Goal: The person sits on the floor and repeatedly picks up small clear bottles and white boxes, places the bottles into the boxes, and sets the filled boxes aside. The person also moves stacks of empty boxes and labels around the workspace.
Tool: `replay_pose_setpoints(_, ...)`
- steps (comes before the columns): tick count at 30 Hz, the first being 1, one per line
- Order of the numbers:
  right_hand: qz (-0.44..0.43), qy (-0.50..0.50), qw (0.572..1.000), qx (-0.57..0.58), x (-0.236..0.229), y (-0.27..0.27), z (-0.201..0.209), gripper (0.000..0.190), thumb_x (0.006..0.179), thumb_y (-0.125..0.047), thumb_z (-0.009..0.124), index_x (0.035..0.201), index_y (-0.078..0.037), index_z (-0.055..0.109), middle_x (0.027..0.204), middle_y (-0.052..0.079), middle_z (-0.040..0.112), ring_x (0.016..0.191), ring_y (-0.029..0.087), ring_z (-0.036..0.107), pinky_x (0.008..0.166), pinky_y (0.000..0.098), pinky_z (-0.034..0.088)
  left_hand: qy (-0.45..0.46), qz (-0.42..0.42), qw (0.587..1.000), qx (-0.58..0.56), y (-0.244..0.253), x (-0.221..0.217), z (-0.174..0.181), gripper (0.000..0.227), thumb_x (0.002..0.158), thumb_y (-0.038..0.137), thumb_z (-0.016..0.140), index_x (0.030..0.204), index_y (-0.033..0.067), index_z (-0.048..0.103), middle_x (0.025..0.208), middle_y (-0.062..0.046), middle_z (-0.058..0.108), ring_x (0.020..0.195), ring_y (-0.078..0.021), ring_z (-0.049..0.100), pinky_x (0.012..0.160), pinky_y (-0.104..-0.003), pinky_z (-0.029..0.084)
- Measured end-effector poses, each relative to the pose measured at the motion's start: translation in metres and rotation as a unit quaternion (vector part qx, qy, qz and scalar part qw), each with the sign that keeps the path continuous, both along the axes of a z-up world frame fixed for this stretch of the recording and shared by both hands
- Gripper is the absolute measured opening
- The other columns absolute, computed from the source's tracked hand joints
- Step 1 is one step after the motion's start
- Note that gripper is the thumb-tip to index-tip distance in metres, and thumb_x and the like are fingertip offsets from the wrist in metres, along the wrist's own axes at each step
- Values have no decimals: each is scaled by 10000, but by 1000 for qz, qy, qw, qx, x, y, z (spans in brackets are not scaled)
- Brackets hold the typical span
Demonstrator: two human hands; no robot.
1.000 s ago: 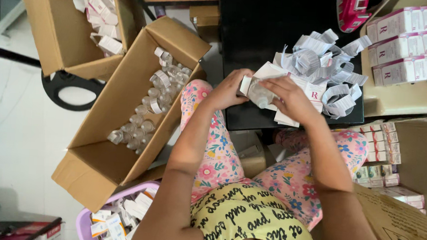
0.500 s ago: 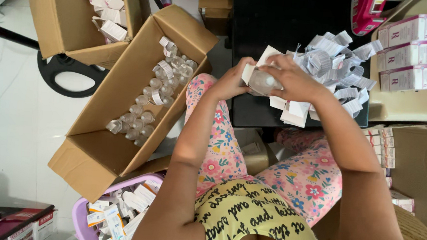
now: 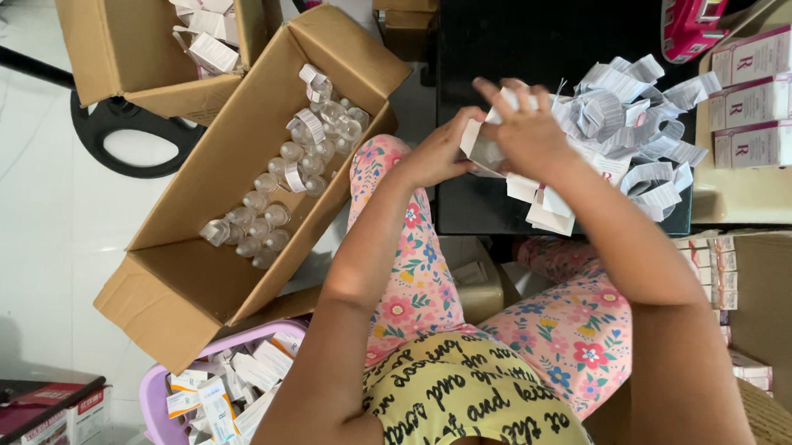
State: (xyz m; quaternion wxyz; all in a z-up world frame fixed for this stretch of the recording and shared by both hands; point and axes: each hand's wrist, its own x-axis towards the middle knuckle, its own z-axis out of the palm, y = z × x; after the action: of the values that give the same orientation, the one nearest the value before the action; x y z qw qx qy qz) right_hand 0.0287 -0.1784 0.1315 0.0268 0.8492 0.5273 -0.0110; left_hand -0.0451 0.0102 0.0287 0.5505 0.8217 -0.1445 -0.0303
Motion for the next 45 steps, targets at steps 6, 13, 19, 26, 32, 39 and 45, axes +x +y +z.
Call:
replay_pose_setpoints(6,27,-30,999,33,-1,20,-12,260,716,-188,792,967,-121,783,1575,98,451,1455,326,411,1116,513,382,-18,44,999,6,1,4,-10,866,747,32,860,1410,115,309,1339,-205,572,1280,-395,582,1029,-415,483)
replay_pose_setpoints(13,-120,124,918,358,-17,-48,13,393,873,-75,768,1255,-40,685,1432,189,550,1315,374,532,1071,478,476,7,87,994,-67,-11,11,-27,863,804,7,802,1464,111,257,1366,-162,531,1337,-323,549,1100,-403,457)
replay_pose_setpoints(19,-375,311,691,534,-19,-70,-87,159,1097,-124,671,1227,-54,613,1107,74,685,944,145,689,818,281,569,145,47,921,-359,-12,29,-60,569,1021,7,557,1546,93,358,1523,-143,514,1416,-262,488,1173,-396,428)
replay_pose_setpoints(26,-307,352,717,517,-14,-29,-118,480,879,-5,742,1305,-38,522,1133,59,580,780,86,554,675,231,492,69,142,977,-140,-20,30,-56,631,931,-2,697,1457,124,372,1408,-176,600,1389,-312,557,971,-390,576)
replay_pose_setpoints(32,-234,416,670,568,-10,-36,-85,310,986,0,748,1268,-50,630,1198,43,633,991,80,604,806,233,523,21,132,980,-147,-16,26,-50,510,967,43,648,1441,90,468,1423,-144,613,1390,-298,561,1156,-388,427)
replay_pose_setpoints(39,-212,214,812,501,-39,-34,-82,187,875,8,803,1026,-29,699,1168,101,685,982,229,682,837,318,546,73,120,963,-229,-10,23,-47,345,1058,199,458,1341,75,612,1541,-148,515,1398,-260,518,1152,-347,398)
replay_pose_setpoints(45,-212,154,851,456,-48,-30,-77,186,871,5,813,1031,-66,747,1249,107,658,1071,290,634,901,379,531,20,121,988,-98,-16,18,-25,335,1008,119,596,1341,85,580,1446,-148,567,1334,-276,577,1085,-348,457)
